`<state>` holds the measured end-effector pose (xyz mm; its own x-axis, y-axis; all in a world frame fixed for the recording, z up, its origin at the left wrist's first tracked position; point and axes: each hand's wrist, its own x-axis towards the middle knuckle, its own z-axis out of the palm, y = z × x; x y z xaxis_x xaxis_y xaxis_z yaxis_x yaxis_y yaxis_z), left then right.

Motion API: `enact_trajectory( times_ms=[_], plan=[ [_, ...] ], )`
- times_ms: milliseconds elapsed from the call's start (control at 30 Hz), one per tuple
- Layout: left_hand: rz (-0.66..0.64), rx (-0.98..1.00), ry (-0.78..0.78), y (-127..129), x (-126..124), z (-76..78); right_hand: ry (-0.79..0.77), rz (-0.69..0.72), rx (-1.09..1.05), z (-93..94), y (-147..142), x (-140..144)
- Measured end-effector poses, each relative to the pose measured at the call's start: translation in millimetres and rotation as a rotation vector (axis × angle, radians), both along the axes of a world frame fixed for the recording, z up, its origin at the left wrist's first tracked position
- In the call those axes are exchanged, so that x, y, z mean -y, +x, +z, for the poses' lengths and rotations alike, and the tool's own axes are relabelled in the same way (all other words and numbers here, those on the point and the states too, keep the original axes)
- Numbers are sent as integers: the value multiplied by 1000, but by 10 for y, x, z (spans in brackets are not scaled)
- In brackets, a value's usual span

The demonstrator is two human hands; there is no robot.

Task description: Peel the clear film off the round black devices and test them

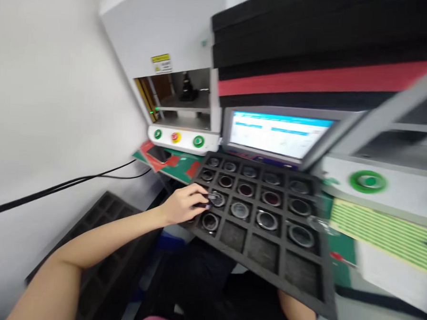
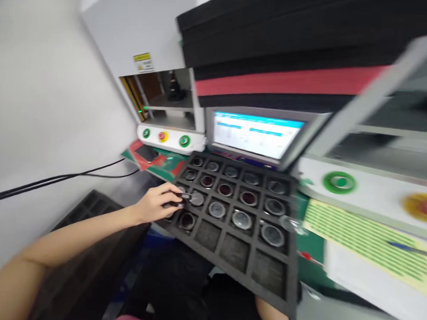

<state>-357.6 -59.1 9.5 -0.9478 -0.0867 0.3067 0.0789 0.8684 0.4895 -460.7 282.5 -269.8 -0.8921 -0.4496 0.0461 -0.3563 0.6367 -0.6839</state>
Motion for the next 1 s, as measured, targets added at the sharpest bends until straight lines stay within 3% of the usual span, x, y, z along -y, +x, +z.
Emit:
enact_trajectory(
  times_ms=[133, 267, 467, 667, 767, 833, 900, 1000],
  plan=[
    [-363, -155, -247, -1008, -323, -179, 40, -181, -193, -65, 189, -69],
    [-528, -270, -439, -1478, -477, -373, 14, -200, -390, 137, 511, -151],
    [-629, -337, -563, -1469, -413, -503, -60, -76, -574, 726, 690, -259],
    [-609, -327, -467, -1406, -343, -570, -161, -42, -886, 1750, 386, 104],
    [-584, -317, -386, -1425, -318, -550, -261, -136, -903, 2129, 307, 293],
    [-591, -308, -337, -1423, -325, -486, -339, -308, -800, 2283, 269, 380],
    [-624, -295, -298, -1372, -368, -386, -423, -441, -560, 2397, 197, 460],
    [-703, -253, -251, -1171, -493, -232, -630, -391, 15, 2549, 40, 597]
  ],
)
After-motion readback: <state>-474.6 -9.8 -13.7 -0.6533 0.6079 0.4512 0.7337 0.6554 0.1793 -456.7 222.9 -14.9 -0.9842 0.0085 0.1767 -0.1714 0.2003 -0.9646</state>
